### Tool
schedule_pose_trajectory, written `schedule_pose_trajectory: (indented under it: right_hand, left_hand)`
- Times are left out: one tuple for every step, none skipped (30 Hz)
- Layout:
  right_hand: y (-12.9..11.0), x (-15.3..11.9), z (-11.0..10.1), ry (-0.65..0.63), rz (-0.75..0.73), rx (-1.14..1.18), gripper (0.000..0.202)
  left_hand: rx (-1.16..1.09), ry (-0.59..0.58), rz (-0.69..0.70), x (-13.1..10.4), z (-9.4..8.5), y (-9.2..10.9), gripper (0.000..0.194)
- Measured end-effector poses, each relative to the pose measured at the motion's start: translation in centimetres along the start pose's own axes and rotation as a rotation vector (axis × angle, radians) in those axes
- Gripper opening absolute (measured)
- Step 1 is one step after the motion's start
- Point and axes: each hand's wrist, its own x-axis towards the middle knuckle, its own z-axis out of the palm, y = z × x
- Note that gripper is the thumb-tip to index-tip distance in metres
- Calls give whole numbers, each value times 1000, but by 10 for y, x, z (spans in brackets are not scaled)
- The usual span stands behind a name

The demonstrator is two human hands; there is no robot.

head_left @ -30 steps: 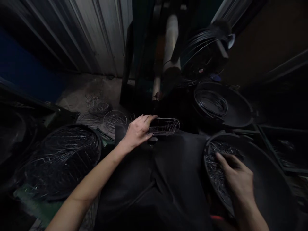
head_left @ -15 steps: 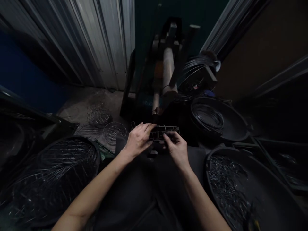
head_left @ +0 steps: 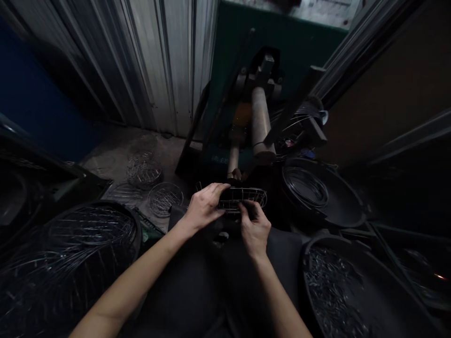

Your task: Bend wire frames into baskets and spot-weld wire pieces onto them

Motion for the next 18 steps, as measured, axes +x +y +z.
schedule_pose_trajectory:
  right_hand:
    - [0, 1, 1, 4, -12, -8, 24]
    - [0, 3, 1, 8, -24, -12, 24]
    - [0, 4, 2, 11, -34, -16, 24]
    - [1, 6, 2, 12, -42, -19, 24]
    - [1, 7, 3, 14, -47, -21, 24]
    - [1, 9, 3, 16, -49, -24, 25]
    - [2, 11, 4, 18, -50, -26, 25]
    - [2, 12, 4, 19, -52, -29, 25]
    - [3, 14, 5, 20, -54, -30, 25]
    - [3, 16, 5, 20, -58, -32, 26]
    - [4, 17, 6, 22, -64, -32, 26]
    - [4, 18, 7, 22, -71, -34, 26]
    - [5, 19, 7, 22, -75, -35, 26]
    - [5, 20, 8, 18, -77, -34, 26]
    - [5, 21, 9, 12, -75, -31, 27]
    - [5, 21, 9, 4, -70, -25, 27]
    - [5, 21, 10, -3, -63, -17, 27]
    - [5, 21, 11, -10, -56, -7, 27]
  left_hand:
    - [2, 2, -3, 1, 2, -1, 58]
    - [5, 5, -7, 3, 3, -3, 57]
    - [6, 8, -12, 4, 5, -4, 57]
    - [7, 15, -16, 5, 6, -5, 56]
    - [7, 23, -16, 7, 6, -6, 55]
    - [8, 32, -16, 8, 7, -7, 55]
    - [7, 38, -17, 10, 7, -8, 54]
    - [7, 42, -19, 11, 8, -8, 54]
    - [5, 42, -21, 13, 8, -9, 54]
    - [4, 38, -24, 14, 8, -10, 53]
    - [3, 33, -27, 15, 8, -11, 53]
    - [1, 30, -30, 16, 8, -12, 52]
    - [-1, 28, -33, 17, 9, -12, 52]
    - [-2, 28, -36, 17, 9, -13, 52]
    - [0, 28, -40, 18, 9, -13, 51]
    - [3, 29, -43, 18, 9, -14, 51]
    - [9, 29, -43, 19, 9, -14, 51]
    - [18, 29, -40, 19, 9, -15, 51]
